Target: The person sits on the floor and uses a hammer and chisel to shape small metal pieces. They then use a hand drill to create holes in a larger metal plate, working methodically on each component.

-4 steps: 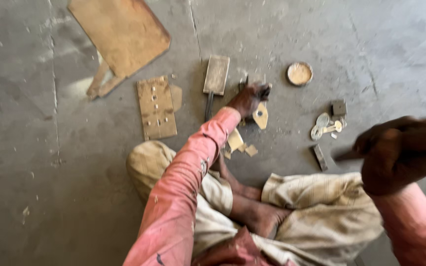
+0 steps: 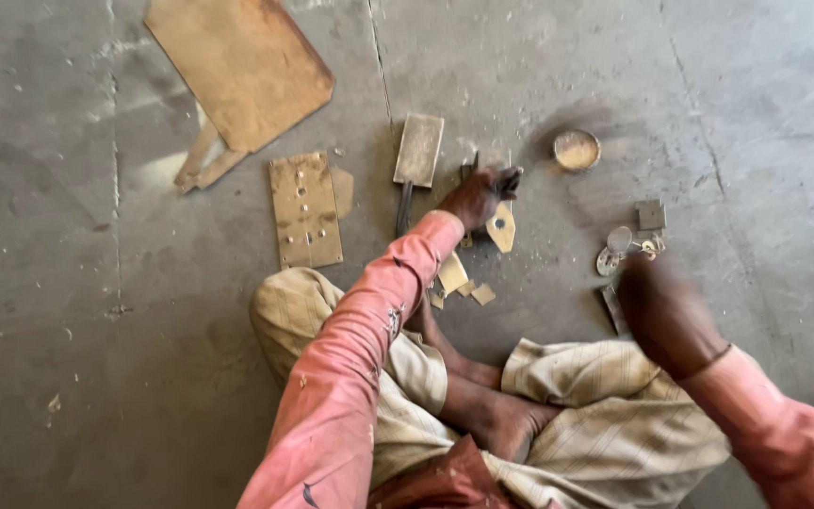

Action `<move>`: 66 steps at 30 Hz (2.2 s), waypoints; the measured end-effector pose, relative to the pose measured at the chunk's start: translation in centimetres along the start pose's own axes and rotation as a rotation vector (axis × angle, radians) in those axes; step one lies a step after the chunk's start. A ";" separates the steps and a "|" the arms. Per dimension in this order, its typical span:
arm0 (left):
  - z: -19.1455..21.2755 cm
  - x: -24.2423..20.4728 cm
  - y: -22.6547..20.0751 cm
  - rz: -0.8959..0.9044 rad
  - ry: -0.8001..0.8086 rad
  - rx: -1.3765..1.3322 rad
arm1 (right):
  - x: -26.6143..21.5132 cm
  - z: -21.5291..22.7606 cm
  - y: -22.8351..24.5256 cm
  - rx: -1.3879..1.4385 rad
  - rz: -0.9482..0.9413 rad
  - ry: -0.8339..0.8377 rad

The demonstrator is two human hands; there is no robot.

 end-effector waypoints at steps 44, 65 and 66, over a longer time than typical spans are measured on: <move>6.4 0.2 -1.2 0.217 -0.535 -0.231 | 13.5 -23.4 -12.6 1.099 -0.972 0.177; 0.7 -3.0 -0.8 0.085 -0.092 0.056 | 12.3 -24.2 -11.5 0.931 -0.999 0.084; 0.8 -2.8 -1.1 0.046 -0.088 0.069 | 11.8 -23.3 -11.6 0.822 -0.956 0.069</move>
Point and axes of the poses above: each hand's wrist, its own x-axis towards the middle knuckle, its own z-axis out of the back of the hand, y = z × x, the point moved 7 cm from there along x, towards the middle knuckle, and after that the axes turned 5 degrees about -z, right-handed, at the moved point
